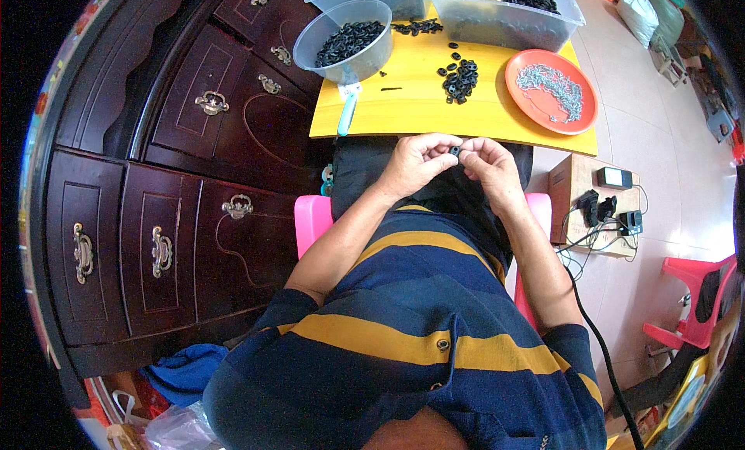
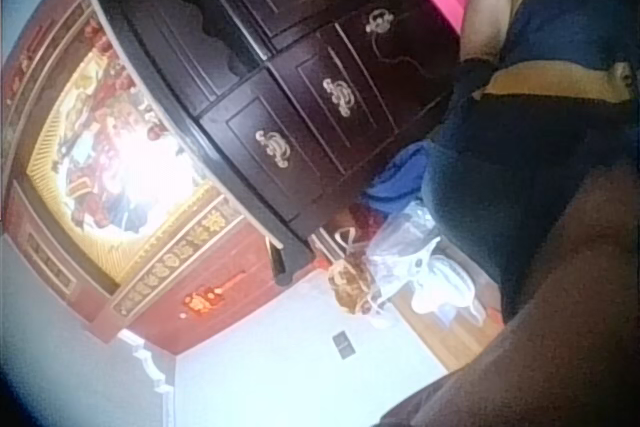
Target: Manually inserting metal pins into small black plastic components at a workshop table.
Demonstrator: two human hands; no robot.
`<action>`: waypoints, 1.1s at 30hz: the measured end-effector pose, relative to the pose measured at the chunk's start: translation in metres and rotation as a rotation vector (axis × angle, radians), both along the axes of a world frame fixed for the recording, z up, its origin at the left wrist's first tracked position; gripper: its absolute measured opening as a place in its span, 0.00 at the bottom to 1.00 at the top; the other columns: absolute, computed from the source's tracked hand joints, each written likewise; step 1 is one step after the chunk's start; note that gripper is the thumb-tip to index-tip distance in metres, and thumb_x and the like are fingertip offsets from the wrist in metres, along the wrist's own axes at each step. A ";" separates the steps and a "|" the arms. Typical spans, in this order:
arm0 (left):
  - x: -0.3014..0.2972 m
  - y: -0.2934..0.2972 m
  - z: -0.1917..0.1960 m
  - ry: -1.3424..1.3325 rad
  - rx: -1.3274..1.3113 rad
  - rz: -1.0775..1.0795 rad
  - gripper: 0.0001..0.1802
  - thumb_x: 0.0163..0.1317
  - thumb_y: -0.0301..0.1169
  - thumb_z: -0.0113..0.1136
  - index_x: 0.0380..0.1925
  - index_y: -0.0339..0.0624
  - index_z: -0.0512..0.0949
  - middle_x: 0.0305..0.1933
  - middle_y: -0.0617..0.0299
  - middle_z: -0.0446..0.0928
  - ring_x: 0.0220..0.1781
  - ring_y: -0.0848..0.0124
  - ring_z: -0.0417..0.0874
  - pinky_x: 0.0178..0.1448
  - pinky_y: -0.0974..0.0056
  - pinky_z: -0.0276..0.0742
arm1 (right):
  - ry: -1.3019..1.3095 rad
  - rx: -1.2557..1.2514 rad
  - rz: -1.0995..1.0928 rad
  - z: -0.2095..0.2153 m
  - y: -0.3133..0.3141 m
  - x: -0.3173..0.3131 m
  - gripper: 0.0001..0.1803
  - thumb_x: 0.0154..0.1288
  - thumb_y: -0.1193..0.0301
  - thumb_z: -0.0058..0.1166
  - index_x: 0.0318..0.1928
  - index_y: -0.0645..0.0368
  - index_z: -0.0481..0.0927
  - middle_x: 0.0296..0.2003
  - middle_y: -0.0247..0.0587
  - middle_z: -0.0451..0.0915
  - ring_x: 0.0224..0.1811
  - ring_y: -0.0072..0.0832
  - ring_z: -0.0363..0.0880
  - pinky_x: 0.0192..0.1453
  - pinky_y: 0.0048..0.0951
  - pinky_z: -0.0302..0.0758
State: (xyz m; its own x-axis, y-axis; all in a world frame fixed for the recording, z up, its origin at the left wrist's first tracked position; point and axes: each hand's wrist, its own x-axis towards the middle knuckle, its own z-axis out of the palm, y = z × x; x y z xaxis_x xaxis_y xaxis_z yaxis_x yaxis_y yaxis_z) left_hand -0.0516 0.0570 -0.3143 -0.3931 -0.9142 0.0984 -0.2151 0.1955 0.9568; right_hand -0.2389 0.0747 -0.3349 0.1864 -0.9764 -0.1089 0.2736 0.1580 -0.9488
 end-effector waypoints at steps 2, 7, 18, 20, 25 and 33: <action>0.000 0.000 -0.002 0.000 -0.014 0.003 0.15 0.61 0.23 0.67 0.50 0.38 0.82 0.39 0.70 0.83 0.35 0.84 0.78 0.43 0.74 0.77 | -0.001 0.002 0.000 -0.001 0.000 0.000 0.02 0.66 0.74 0.58 0.39 0.56 0.81 0.29 0.23 0.77 0.29 0.12 0.70 0.35 0.16 0.67; 0.003 0.000 0.002 -0.041 -0.068 -0.013 0.15 0.61 0.25 0.68 0.48 0.39 0.83 0.36 0.72 0.82 0.33 0.85 0.76 0.40 0.75 0.75 | -0.001 0.028 0.020 -0.004 0.000 -0.001 0.03 0.67 0.72 0.60 0.39 0.56 0.82 0.30 0.23 0.78 0.28 0.12 0.70 0.34 0.16 0.67; 0.005 -0.004 0.010 -0.159 -0.183 -0.114 0.13 0.60 0.25 0.68 0.46 0.42 0.84 0.29 0.73 0.76 0.28 0.84 0.71 0.35 0.75 0.71 | 0.005 0.170 0.096 -0.002 0.001 -0.003 0.08 0.68 0.66 0.62 0.40 0.58 0.83 0.30 0.26 0.81 0.29 0.14 0.73 0.35 0.18 0.71; 0.004 -0.004 0.011 -0.168 -0.190 -0.112 0.15 0.59 0.26 0.69 0.47 0.41 0.84 0.29 0.73 0.76 0.28 0.84 0.72 0.34 0.75 0.71 | -0.020 0.193 0.120 -0.003 0.000 -0.004 0.08 0.68 0.66 0.61 0.41 0.57 0.83 0.30 0.27 0.82 0.29 0.14 0.74 0.35 0.18 0.71; -0.011 0.009 0.031 -0.347 -0.321 0.021 0.28 0.49 0.31 0.75 0.52 0.41 0.78 0.33 0.66 0.76 0.28 0.77 0.75 0.35 0.69 0.77 | -0.168 0.276 0.048 0.004 0.001 -0.003 0.08 0.69 0.65 0.59 0.41 0.55 0.82 0.32 0.27 0.81 0.30 0.14 0.74 0.36 0.18 0.72; -0.026 0.007 0.020 -0.556 -0.647 0.149 0.21 0.51 0.35 0.72 0.45 0.43 0.79 0.37 0.58 0.80 0.34 0.64 0.84 0.40 0.60 0.81 | -0.302 0.298 -0.010 -0.006 -0.001 -0.007 0.06 0.69 0.64 0.59 0.41 0.51 0.82 0.36 0.25 0.82 0.35 0.15 0.78 0.42 0.19 0.74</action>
